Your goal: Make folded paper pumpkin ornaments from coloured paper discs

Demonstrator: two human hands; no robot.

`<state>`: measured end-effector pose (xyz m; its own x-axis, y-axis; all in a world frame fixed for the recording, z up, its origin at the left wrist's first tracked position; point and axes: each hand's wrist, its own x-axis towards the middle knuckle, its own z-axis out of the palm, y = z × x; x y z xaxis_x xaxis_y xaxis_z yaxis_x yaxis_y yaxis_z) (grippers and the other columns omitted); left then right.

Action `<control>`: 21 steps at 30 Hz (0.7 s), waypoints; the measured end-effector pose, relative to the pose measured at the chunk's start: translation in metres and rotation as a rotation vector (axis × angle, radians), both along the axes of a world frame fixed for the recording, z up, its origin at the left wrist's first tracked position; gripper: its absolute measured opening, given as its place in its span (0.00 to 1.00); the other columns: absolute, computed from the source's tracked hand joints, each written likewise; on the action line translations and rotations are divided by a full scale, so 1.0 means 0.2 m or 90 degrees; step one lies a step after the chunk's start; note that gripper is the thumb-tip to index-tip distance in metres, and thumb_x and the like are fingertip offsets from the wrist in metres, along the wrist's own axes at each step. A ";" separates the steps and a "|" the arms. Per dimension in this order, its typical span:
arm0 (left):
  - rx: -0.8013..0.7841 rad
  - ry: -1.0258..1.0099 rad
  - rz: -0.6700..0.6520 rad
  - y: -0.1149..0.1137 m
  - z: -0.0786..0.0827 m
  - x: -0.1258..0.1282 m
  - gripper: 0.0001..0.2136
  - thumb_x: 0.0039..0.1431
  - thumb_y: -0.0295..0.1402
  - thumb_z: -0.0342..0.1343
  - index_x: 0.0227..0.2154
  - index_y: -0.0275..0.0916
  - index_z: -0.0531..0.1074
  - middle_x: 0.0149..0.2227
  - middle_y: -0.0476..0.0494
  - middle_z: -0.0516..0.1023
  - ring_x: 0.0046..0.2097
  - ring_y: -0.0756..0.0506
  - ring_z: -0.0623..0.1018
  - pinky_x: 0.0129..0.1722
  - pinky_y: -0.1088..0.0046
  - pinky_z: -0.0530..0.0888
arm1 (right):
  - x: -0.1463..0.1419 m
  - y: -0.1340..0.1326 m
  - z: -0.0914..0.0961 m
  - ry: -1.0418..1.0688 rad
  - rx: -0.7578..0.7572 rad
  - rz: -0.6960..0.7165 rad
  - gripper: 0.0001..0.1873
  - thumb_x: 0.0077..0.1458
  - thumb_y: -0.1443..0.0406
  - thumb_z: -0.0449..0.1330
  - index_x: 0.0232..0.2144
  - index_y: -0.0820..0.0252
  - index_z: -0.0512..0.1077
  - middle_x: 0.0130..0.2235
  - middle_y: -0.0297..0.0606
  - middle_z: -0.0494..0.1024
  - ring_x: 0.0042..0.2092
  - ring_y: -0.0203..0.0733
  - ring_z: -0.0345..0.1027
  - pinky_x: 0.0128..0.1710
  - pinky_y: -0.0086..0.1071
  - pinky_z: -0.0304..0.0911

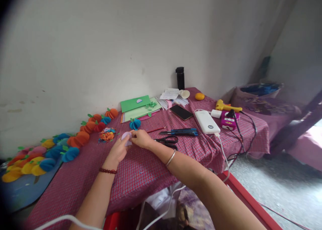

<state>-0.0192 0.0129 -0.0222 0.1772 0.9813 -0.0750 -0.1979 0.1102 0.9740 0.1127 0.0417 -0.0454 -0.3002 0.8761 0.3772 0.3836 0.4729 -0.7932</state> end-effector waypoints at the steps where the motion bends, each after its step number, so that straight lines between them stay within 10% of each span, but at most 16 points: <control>1: 0.007 -0.004 0.019 0.00 0.00 0.00 0.25 0.43 0.42 0.66 0.44 0.34 0.74 0.39 0.38 0.81 0.40 0.43 0.79 0.37 0.70 0.75 | 0.01 0.00 0.01 -0.017 0.000 0.001 0.06 0.52 0.70 0.60 0.24 0.65 0.72 0.23 0.29 0.70 0.26 0.30 0.60 0.27 0.23 0.52; 10: 0.067 -0.019 0.127 0.02 0.03 -0.09 0.18 0.43 0.42 0.63 0.33 0.33 0.73 0.22 0.50 0.74 0.22 0.53 0.72 0.22 0.78 0.68 | 0.48 -0.32 0.20 -0.408 0.133 0.027 0.09 0.59 0.67 0.55 0.40 0.62 0.73 0.39 0.42 0.76 0.42 0.42 0.69 0.45 0.33 0.60; 15: 0.046 -0.023 0.107 0.02 0.03 -0.07 0.16 0.44 0.41 0.63 0.30 0.32 0.73 0.19 0.53 0.69 0.18 0.56 0.64 0.16 0.81 0.59 | 0.75 -0.52 0.12 -0.456 0.102 -0.006 0.14 0.58 0.69 0.55 0.46 0.61 0.72 0.46 0.45 0.73 0.48 0.43 0.67 0.51 0.35 0.61; 21: 0.105 -0.041 0.035 -0.01 0.05 -0.07 0.15 0.48 0.42 0.62 0.29 0.33 0.73 0.18 0.55 0.63 0.18 0.57 0.59 0.16 0.81 0.53 | 0.73 -0.47 0.10 -0.503 0.061 -0.028 0.27 0.51 0.71 0.56 0.54 0.60 0.67 0.50 0.45 0.73 0.50 0.46 0.68 0.52 0.36 0.61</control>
